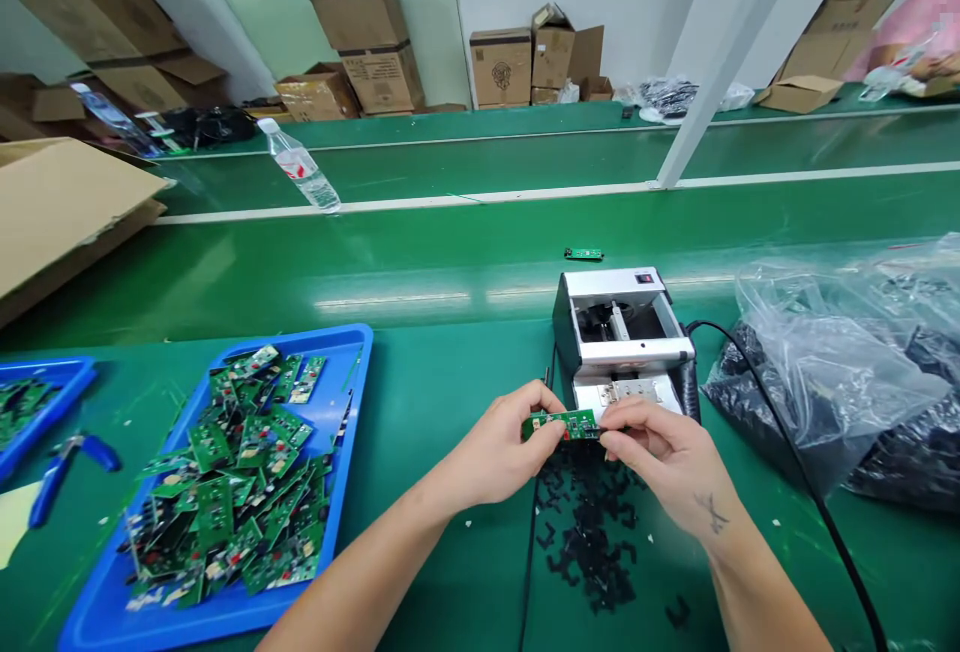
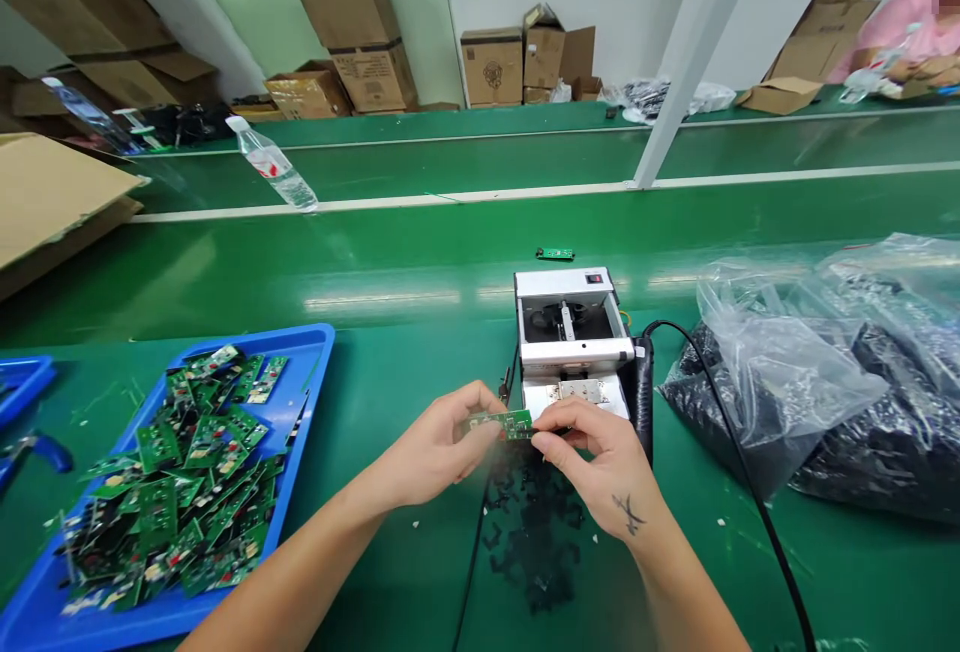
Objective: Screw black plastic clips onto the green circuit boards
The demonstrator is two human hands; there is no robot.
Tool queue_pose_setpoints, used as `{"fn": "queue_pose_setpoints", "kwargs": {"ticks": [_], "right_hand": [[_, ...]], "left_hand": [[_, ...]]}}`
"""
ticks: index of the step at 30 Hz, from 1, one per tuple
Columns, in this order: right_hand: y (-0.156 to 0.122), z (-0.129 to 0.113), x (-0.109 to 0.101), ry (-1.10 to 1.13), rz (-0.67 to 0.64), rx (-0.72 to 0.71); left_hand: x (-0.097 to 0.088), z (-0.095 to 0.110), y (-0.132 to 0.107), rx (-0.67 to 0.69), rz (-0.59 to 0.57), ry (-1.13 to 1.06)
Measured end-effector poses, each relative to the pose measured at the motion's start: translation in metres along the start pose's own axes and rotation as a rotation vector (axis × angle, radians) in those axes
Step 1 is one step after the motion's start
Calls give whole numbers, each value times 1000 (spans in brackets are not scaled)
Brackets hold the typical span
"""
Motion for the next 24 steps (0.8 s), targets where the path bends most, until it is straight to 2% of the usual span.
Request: {"fn": "queue_pose_setpoints", "kwargs": {"ticks": [4, 11, 24], "right_hand": [[0, -1, 2, -149, 14, 9], [-2, -4, 4, -318, 82, -30], [-2, -4, 2, -429, 49, -12]], "left_hand": [[-3, 8, -3, 61, 82, 164], [-1, 9, -4, 48, 77, 176], [0, 10, -4, 30, 61, 174]]}}
Point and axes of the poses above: each hand's wrist, its own y-axis towards the middle knuckle, its own x-axis out of the palm, z = x × y, the point moved 5 cm from there along y, towards the middle knuckle, and after that the axes turned 12 degrees about -z, right-handed, at the moved point
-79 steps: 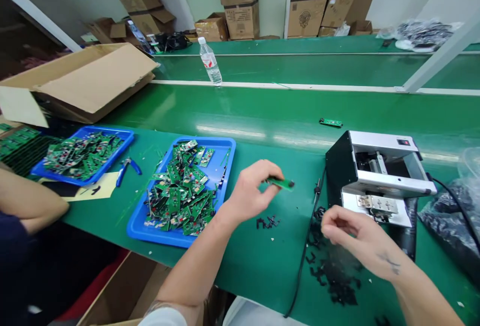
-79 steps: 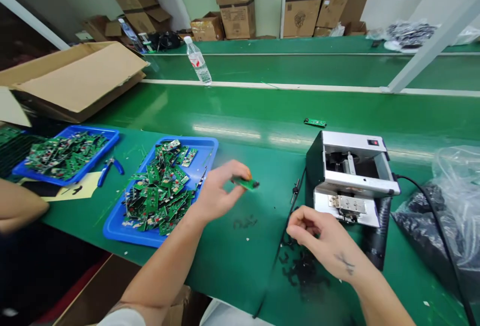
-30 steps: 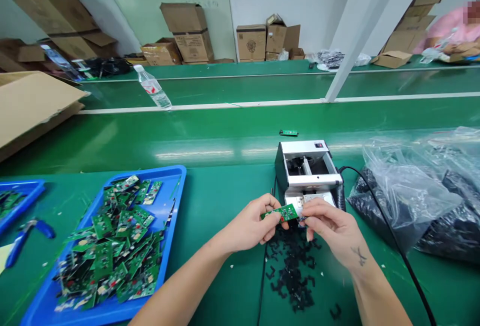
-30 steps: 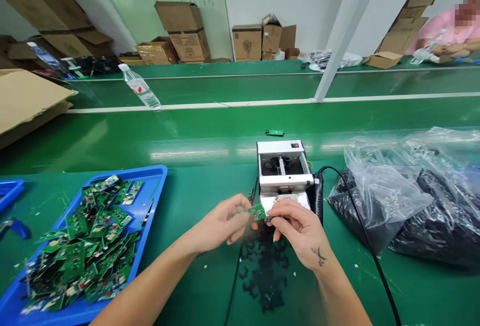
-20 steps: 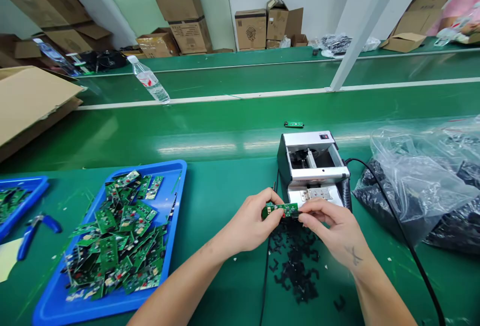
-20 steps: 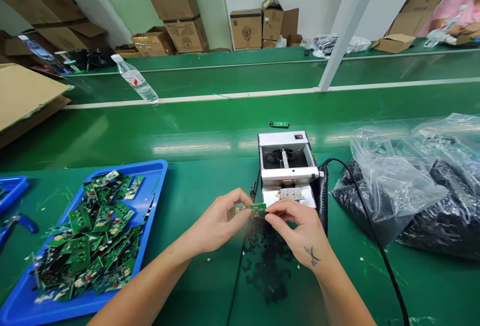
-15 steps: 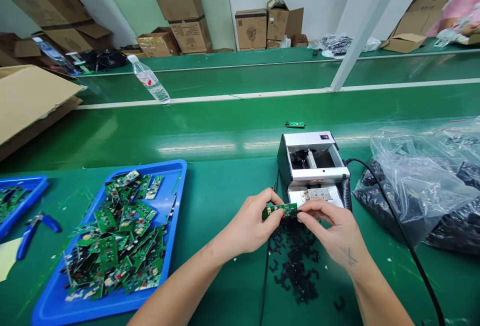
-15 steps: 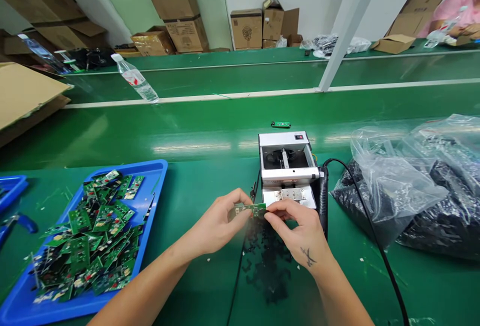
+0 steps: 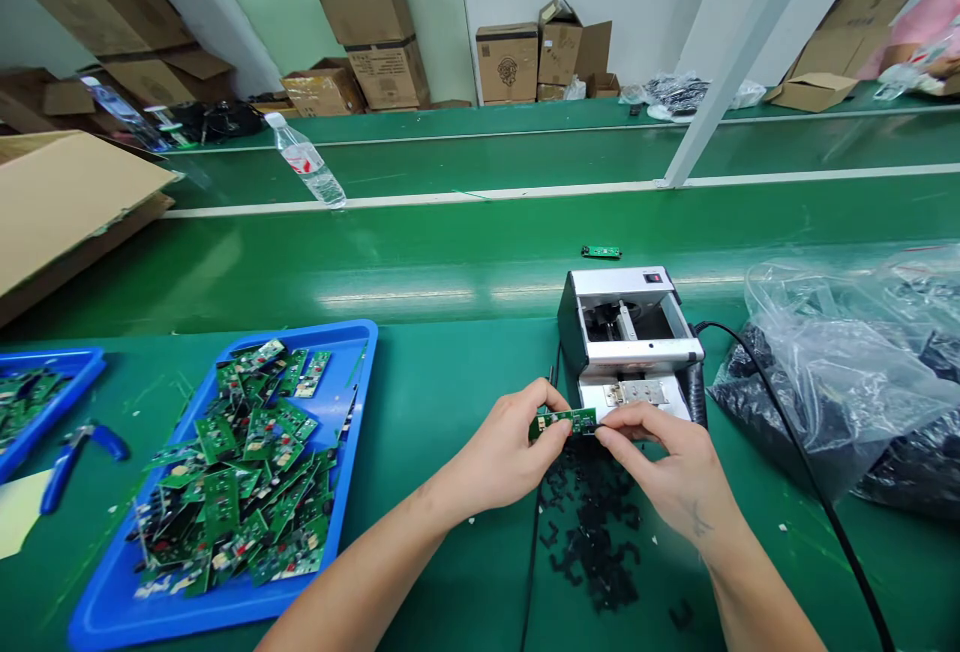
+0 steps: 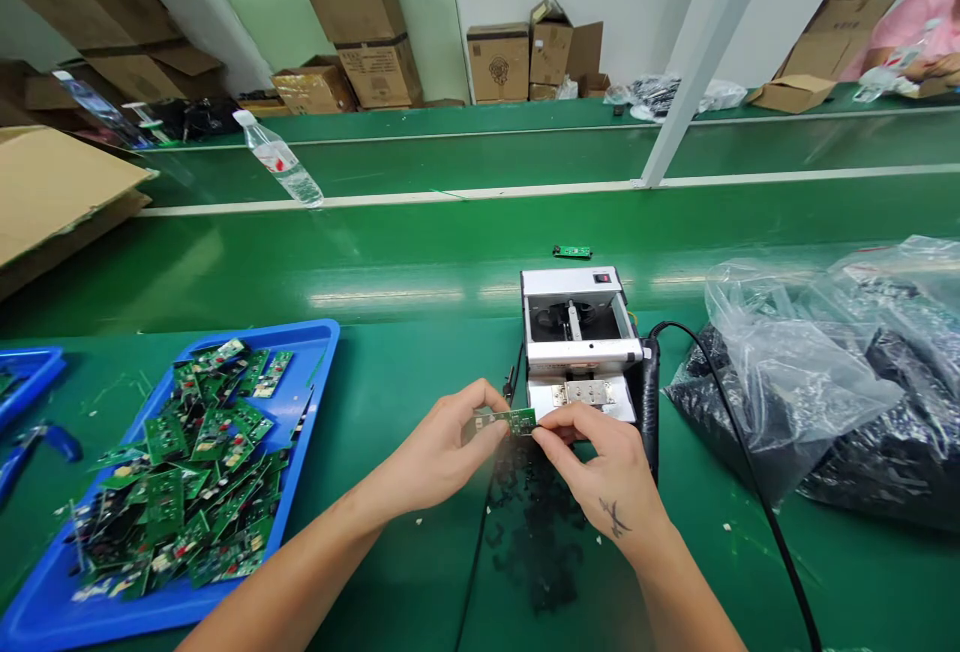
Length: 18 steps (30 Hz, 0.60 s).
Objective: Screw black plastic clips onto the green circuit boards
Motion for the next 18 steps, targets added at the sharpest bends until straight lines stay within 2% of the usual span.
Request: {"fn": "queue_pose_setpoints", "kwargs": {"ticks": [3, 8, 14, 18], "right_hand": [[-1, 0, 0, -31, 28, -26], [-3, -4, 0, -127, 95, -84], [-8, -13, 0, -256, 178, -181], [-8, -14, 0, -333, 216, -216]], "left_hand": [[1, 1, 0, 27, -12, 7], [1, 7, 0, 153, 3, 77], [2, 5, 3, 184, 20, 41], [2, 3, 7, 313, 48, 36]]}}
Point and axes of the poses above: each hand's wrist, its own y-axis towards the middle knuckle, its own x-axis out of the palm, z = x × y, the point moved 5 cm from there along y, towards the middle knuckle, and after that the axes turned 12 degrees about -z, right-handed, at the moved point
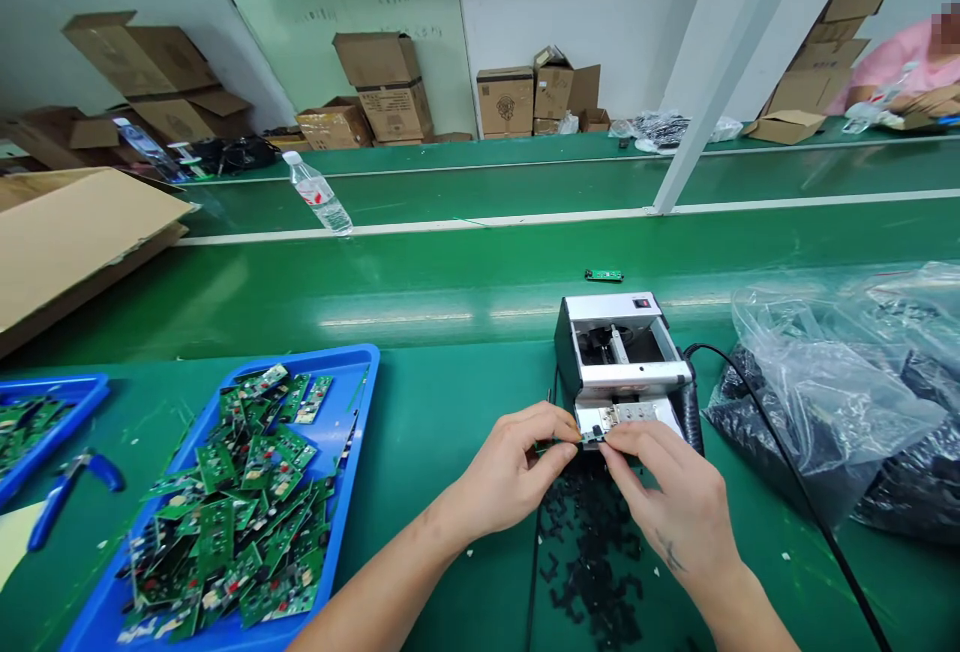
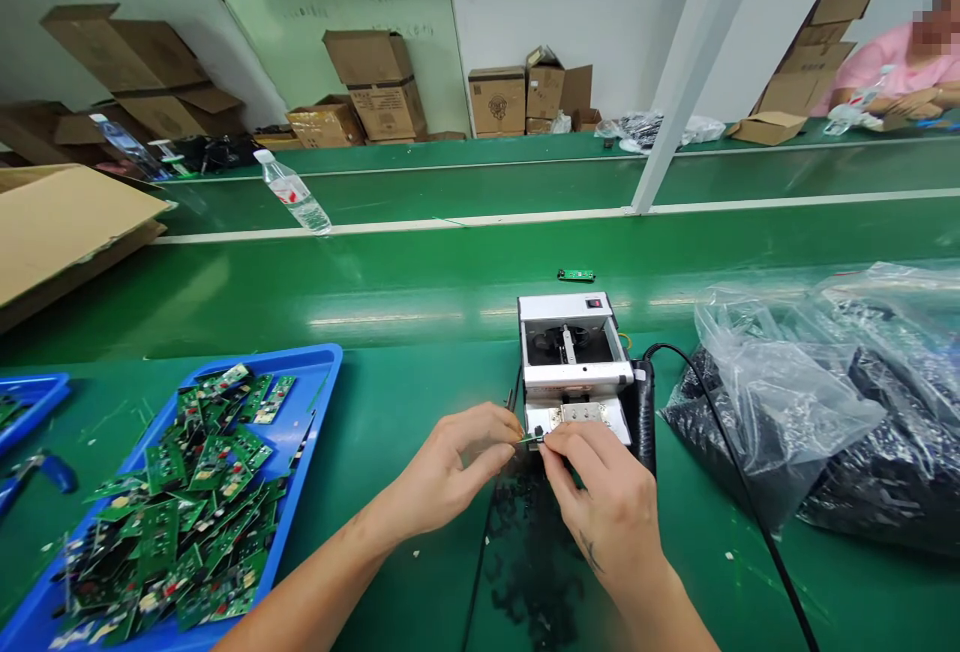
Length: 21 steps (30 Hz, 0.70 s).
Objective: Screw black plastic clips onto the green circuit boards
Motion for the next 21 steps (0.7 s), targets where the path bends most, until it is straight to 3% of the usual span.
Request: {"fn": "queue_pose_setpoints", "kwargs": {"ticks": [4, 8, 12, 14, 17, 19, 21], "right_hand": [[1, 3, 6, -138, -18, 13], [0, 2, 11, -242, -67, 22], [-8, 16, -8, -160, -120, 75], [-14, 40, -27, -154, -67, 263], [-27, 89, -42, -190, -26, 712], [-30, 111, -36, -102, -28, 831], [-27, 124, -27, 11, 1, 828]], "left_hand": [[2, -9, 1, 87, -4, 173], [6, -16, -3, 98, -51, 525], [10, -15, -7, 93, -51, 789], [11, -15, -8, 100, -45, 831], [12, -15, -8, 117, -34, 857], [13, -16, -8, 131, -33, 874], [13, -18, -8, 139, -29, 888]]}}
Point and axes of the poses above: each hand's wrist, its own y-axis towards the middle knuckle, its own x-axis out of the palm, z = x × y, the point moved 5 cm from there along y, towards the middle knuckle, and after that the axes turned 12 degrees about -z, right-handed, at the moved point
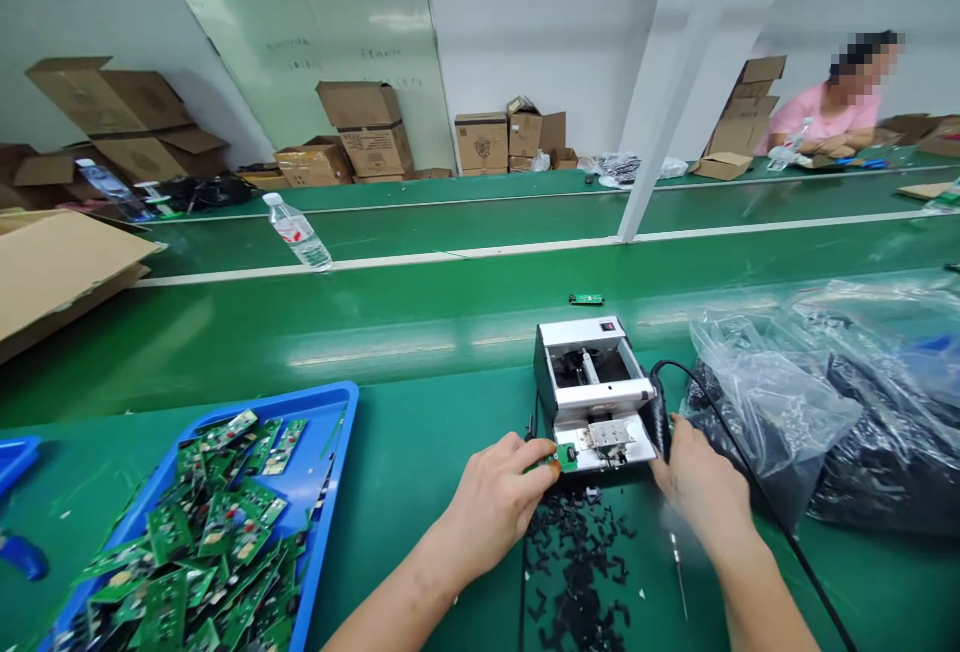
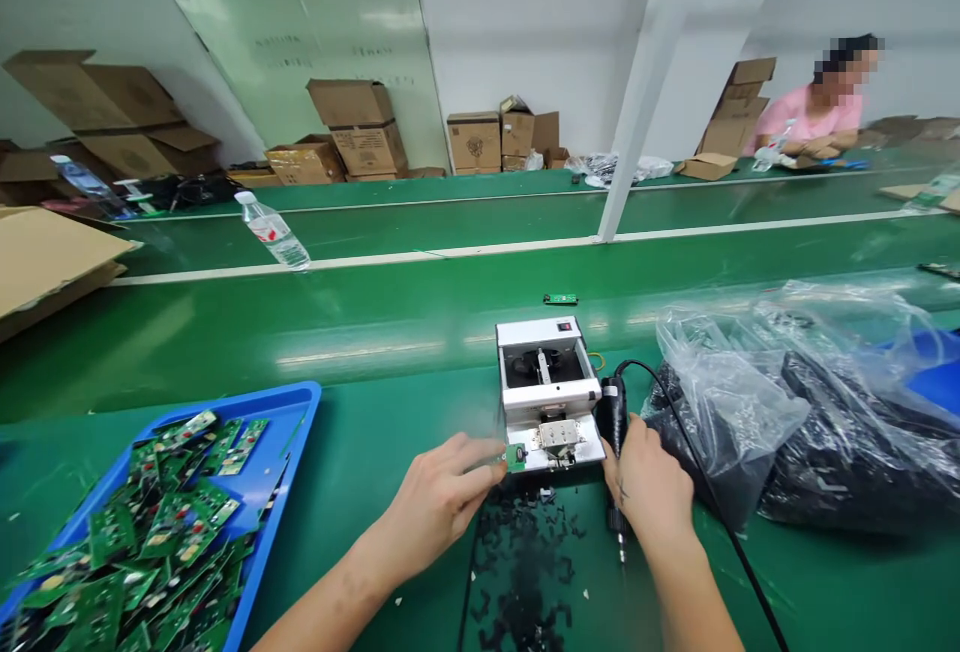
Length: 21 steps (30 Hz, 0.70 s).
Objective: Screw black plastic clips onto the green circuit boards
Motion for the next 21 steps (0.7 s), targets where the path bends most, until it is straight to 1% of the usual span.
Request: {"fn": "queue_pose_setpoints", "kwargs": {"ticks": [3, 5, 7, 11, 14, 17, 19, 21], "right_hand": [[9, 3, 8, 210, -46, -40], [9, 1, 6, 400, -111, -90], [5, -4, -2, 605, -157, -166], [-10, -22, -26, 935, -153, -317], [-23, -42, -42, 1066, -164, -375], [-36, -71, -60, 1206, -209, -452], [-43, -96, -70, 1241, -277, -558], [-49, -122, -75, 1192, -329, -721]], "left_hand": [[3, -2, -1, -1, 10, 14], [4, -4, -1, 8, 18, 15], [6, -4, 0, 21, 30, 12], [6, -5, 1, 32, 45, 8], [5, -3, 2, 32, 28, 16], [1, 0, 2, 34, 15, 18], [-1, 1, 3, 32, 12, 16], [-3, 2, 4, 31, 12, 16]]}}
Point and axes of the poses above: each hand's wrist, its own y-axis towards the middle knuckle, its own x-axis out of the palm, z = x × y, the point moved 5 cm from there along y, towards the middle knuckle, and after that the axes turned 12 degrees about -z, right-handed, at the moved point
